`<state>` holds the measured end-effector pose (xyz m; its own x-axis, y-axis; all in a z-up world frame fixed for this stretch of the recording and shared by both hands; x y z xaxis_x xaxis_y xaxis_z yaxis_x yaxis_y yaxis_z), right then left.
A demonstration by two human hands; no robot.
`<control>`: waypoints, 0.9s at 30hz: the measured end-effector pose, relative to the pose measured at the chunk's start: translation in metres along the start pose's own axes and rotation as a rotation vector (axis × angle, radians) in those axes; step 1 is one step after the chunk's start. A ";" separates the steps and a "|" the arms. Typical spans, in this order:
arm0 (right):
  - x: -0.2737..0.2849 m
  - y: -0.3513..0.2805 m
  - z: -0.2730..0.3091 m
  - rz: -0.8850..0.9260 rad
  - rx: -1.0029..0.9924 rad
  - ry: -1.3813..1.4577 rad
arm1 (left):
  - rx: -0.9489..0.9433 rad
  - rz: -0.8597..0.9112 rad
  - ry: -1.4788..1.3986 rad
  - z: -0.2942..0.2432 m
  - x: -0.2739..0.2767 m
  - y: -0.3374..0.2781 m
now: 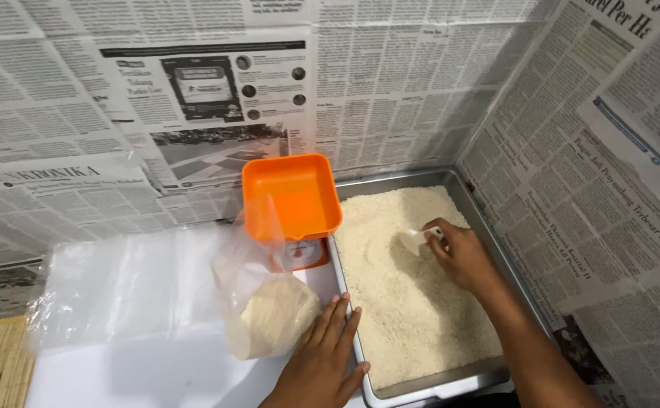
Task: Scooping rice from a tray into a plastic bag using a measuring cup and weighing it on a scale.
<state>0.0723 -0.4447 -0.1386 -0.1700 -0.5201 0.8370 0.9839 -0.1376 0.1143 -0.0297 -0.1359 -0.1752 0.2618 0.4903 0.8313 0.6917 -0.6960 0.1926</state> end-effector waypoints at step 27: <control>0.009 0.003 0.003 -0.032 -0.397 1.306 | -0.203 -0.109 -0.142 -0.031 0.033 0.001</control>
Point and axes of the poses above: each hand's wrist, its own y-axis towards the middle knuckle, its own x-axis out of the back of the hand, z = x × y, the point moved 1 cm from there along y, towards the middle knuckle, and after that the axes turned 2 degrees about -z, right-handed, at the moved point
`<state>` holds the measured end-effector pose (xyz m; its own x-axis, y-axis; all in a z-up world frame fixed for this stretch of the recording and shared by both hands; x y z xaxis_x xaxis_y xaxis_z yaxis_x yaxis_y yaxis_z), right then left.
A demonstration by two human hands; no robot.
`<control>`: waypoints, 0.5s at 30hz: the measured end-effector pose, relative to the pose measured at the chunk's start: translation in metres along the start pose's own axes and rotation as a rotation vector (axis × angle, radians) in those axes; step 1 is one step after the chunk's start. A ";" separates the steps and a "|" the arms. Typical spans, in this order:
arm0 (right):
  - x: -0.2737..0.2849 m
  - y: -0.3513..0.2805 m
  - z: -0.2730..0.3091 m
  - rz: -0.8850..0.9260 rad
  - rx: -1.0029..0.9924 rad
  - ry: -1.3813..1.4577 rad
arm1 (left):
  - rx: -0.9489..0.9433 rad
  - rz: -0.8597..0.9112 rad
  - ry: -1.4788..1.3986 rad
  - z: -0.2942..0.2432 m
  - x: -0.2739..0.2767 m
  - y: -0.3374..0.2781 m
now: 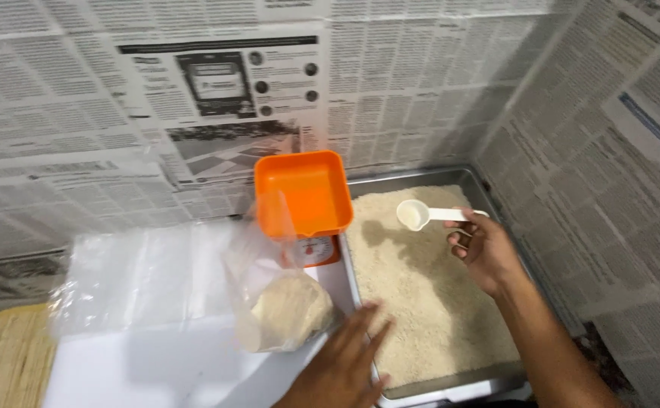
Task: Scooping rice from a tray into a plastic bag using a measuring cup and weighing it on a scale.
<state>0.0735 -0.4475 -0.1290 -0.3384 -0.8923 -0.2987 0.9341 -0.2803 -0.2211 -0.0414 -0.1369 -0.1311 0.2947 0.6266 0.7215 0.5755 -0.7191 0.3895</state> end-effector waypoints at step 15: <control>-0.151 -0.111 0.045 0.320 0.088 0.053 | 0.343 -0.404 0.489 -0.029 0.189 -0.007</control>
Point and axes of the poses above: each hand's wrist, its own y-axis towards the middle knuckle, its own x-axis out of the back of the hand, z = x × y, the point moved 1 cm from there along y, towards the middle knuckle, and after that the axes turned 2 degrees about -z, right-handed, at the moved point
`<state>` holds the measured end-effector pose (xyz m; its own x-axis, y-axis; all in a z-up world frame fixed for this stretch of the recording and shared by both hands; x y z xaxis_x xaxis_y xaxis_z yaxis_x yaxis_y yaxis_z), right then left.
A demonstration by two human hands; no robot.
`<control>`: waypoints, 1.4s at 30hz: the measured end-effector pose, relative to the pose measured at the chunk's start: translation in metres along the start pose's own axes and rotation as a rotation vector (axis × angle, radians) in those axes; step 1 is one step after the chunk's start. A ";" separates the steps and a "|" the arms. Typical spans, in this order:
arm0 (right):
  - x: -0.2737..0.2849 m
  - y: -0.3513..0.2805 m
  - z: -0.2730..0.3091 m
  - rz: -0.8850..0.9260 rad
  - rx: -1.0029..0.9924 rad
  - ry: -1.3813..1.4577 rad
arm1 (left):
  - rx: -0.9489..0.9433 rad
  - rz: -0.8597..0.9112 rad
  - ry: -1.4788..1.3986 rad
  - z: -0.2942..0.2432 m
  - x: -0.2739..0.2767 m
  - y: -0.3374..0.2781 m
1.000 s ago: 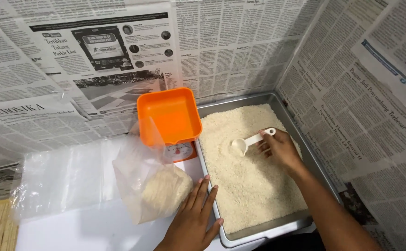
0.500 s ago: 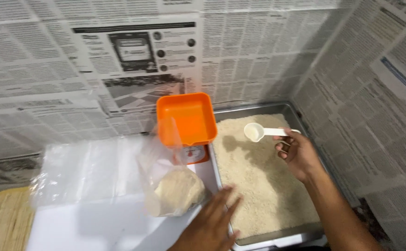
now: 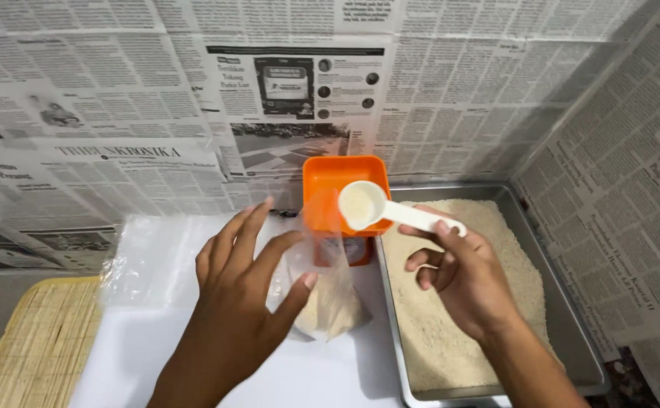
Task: Scooping rice from a tray into a plastic bag using a measuring cup and weighing it on a scale.
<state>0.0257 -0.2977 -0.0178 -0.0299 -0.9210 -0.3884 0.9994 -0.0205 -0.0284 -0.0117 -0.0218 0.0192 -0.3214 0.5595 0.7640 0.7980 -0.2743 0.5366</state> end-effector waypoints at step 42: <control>0.096 0.023 -0.016 -0.247 0.554 -1.165 | -0.393 0.216 -0.372 -0.072 -0.153 -0.073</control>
Point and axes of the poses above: each hand's wrist, its own y-axis towards the middle knuckle, its own x-axis out of the back of the hand, z = x × y, the point moved 1 cm from there along y, towards the middle knuckle, and after that the axes turned 2 degrees about -z, right-handed, at the moved point
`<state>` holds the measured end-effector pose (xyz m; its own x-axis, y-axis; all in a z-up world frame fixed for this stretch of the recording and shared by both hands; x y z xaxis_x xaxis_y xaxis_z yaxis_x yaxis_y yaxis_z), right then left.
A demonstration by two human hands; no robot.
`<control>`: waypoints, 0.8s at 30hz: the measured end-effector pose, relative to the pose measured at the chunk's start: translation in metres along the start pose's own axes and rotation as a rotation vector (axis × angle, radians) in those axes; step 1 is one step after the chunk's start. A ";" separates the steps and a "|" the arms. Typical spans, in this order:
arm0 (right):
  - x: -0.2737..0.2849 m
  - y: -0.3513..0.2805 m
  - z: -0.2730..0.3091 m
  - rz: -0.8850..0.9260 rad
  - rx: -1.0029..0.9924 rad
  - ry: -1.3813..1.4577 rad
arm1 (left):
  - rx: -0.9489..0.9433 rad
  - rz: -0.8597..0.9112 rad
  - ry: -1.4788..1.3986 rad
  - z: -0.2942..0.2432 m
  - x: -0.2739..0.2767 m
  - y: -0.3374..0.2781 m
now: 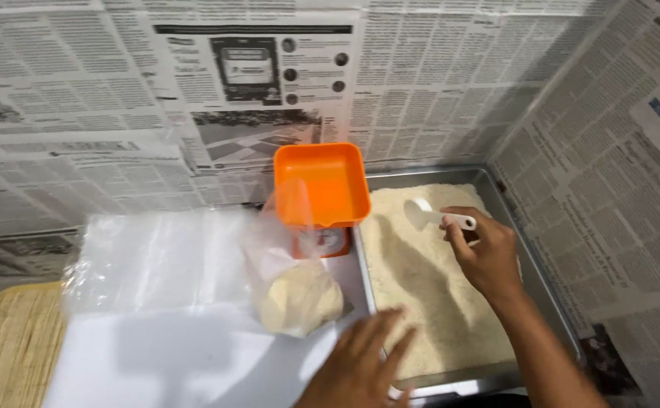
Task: Scooping rice from a tray into a plastic bag using a measuring cup and weighing it on a scale.
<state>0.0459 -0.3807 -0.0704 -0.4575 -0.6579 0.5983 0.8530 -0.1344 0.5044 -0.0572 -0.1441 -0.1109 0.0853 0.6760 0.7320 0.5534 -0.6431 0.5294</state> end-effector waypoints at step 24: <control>-0.013 -0.026 -0.114 0.275 -0.687 0.561 | 0.187 0.252 0.084 0.037 -0.038 -0.018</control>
<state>0.0586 -0.4531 -0.1623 -0.1808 -0.9700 0.1627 0.9572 -0.2116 -0.1975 -0.0401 -0.1443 -0.1640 0.1747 0.4667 0.8670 0.6670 -0.7038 0.2444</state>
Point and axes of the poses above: each hand's wrist, its own y-axis towards the middle knuckle, its own x-axis out of the back of the hand, z = x × y, the point moved 1 cm from there along y, towards the middle knuckle, and after that the axes turned 2 degrees about -z, right-handed, at the moved point
